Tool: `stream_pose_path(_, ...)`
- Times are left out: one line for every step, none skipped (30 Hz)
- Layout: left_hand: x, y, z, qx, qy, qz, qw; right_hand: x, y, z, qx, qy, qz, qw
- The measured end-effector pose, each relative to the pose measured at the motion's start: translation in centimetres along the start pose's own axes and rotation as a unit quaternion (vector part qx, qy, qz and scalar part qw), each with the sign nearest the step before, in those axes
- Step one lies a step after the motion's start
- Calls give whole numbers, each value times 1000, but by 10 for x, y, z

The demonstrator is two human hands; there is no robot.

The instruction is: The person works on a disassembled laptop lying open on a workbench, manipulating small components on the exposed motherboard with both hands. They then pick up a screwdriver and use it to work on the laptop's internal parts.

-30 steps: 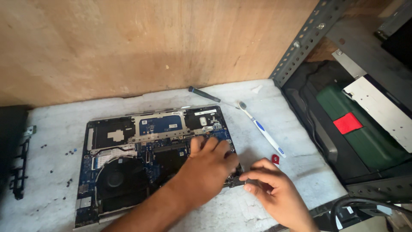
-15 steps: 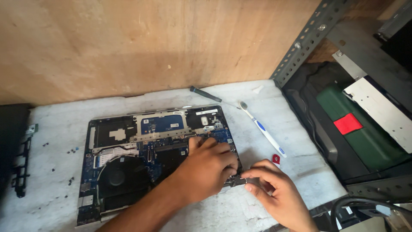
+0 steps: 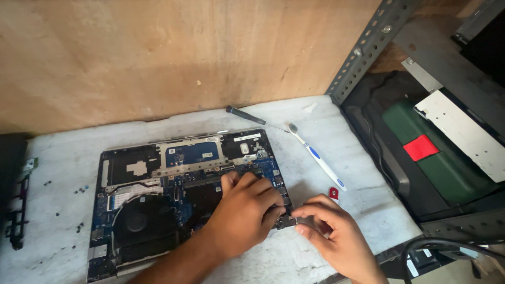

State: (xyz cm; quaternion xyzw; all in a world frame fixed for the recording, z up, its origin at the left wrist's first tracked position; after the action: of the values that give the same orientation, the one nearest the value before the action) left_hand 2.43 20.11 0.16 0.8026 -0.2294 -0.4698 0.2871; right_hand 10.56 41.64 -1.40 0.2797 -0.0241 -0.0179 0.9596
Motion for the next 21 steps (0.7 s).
stream_pose_path(0,0,-1,-8,2,-6,1000,0,0,0,-2,-4,0,1000)
stream_pose_path(0,-1,-2,-1,-1,-4,1000,0,0,0,0,1,0,1000)
stream_pose_path(1,0,-2,6,-4,-2,1000,0,0,0,1,6,-1,1000)
stream_pose_path(2,1,-2,12,-6,0,1000,-1,1,0,3,11,-1,1000)
stream_pose_path(2,2,-2,14,-7,10,1000,0,1,0,3,6,-2,1000)
stream_pose_path(2,3,-1,16,-9,19,1000,0,1,-1,3,2,-2,1000)
stream_pose_path(2,4,0,18,-10,29,999,0,1,-1,3,-4,-3,1000)
stream_pose_path(3,5,0,20,-9,33,999,1,1,-2,0,-1,-3,1000)
stream_pose_path(3,6,0,22,-9,37,999,1,1,-3,-3,2,-3,1000)
stream_pose_path(2,6,0,23,-8,41,999,0,1,-4,-6,5,-3,1000)
stream_pose_path(2,6,0,16,-15,34,999,0,1,-5,-13,1,-8,1000)
stream_pose_path(1,5,0,9,-22,28,999,0,0,-6,-20,-4,-12,1000)
stream_pose_path(0,4,-1,1,-29,21,999,0,-1,-7,-27,-8,-16,999)
stream_pose_path(0,3,-1,-6,-28,27,999,0,-1,-8,-28,-9,-19,999)
stream_pose_path(-1,1,-1,-12,-27,32,999,0,-2,-9,-28,-10,-22,999)
stream_pose_path(-1,1,-1,-19,-26,38,999,0,-2,-9,-28,-11,-25,999)
stream_pose_path(0,1,-1,-12,-25,38,999,0,-2,-10,-27,-12,-23,999)
stream_pose_path(0,1,-1,-5,-23,38,999,0,-2,-9,-26,-13,-21,999)
stream_pose_path(0,1,-1,2,-22,38,999,0,-1,-9,-24,-13,-19,999)
stream_pose_path(1,1,0,2,-22,35,999,0,-1,-8,-22,-9,-19,1000)
stream_pose_path(1,2,0,2,-22,31,999,0,-1,-7,-20,-6,-19,1000)
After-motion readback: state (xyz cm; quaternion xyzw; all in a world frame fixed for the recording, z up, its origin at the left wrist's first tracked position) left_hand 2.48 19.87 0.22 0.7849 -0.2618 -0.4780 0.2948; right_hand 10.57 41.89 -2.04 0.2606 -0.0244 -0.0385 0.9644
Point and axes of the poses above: each hand's wrist, its own x-axis away from the middle knuckle, its own y-axis out of the back of the hand, z = x × y, the point moved 1 cm from there along -x, towards the middle knuckle, and after that the axes turned 8 degrees about -y, right-handed, at the moved point
